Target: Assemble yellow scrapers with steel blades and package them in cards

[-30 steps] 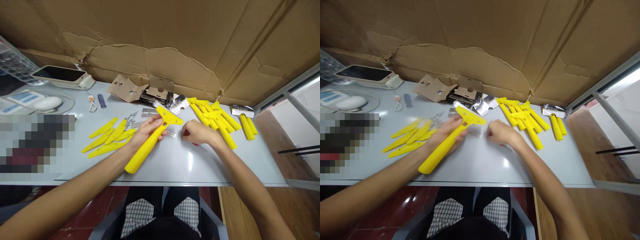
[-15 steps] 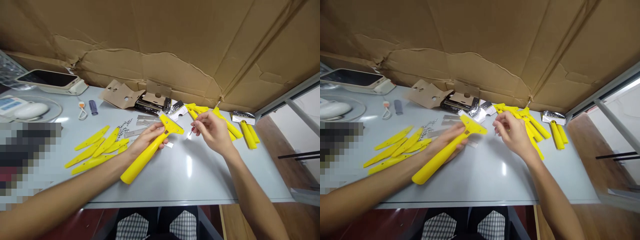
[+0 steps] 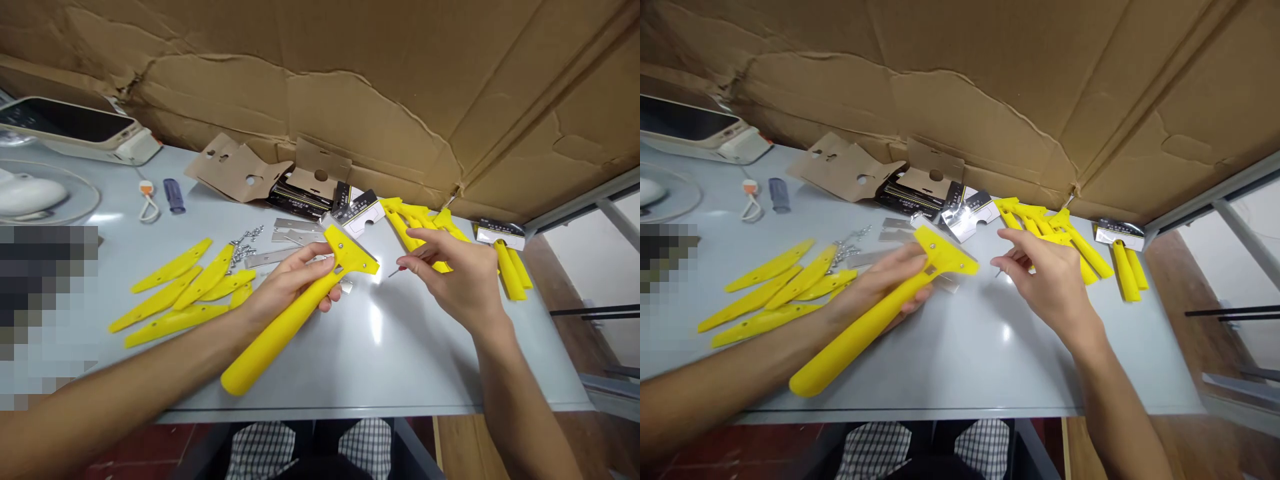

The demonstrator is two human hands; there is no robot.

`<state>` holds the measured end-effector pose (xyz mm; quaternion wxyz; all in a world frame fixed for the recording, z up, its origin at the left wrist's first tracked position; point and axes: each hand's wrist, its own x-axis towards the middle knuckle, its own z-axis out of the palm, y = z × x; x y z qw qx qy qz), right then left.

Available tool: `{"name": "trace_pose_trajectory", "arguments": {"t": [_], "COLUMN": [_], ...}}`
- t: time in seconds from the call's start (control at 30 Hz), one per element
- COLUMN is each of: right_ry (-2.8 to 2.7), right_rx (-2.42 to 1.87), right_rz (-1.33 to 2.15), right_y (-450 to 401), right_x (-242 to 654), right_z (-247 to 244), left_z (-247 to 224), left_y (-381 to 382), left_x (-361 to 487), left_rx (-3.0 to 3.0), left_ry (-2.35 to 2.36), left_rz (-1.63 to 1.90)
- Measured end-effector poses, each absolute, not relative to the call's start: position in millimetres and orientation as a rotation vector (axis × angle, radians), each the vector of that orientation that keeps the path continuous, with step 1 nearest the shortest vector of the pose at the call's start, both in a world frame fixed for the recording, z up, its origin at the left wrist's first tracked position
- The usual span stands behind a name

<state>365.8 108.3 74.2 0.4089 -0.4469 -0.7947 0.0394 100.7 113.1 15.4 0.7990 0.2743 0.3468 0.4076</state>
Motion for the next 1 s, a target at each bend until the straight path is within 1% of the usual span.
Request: {"name": "trace_pose_trajectory", "arguments": {"t": [0.13,0.23,0.47,0.83,1.0], "right_ry": [-1.700,-1.560,-1.637,-1.664,-1.860], "right_rx": [-0.955,-0.830,-0.824,-0.828,-0.841], "right_rz": [0.189,0.171,0.119,0.081,-0.081], "right_y": [99,95,94,94,94], "right_x": [355,346,336,337,340], "right_z": [78,75,62,60,66], "left_z": [13,8,5,4,8], "left_y": [109,106,103,103,101], "left_x": [105,108,109,108,111], "left_rx": [0.584,0.580,0.578,0.592,0.597], "left_ry": [0.780,0.759,0.731,0.734,0.738], "left_rz": [0.835,0.803,0.788,0.776,0.791]}}
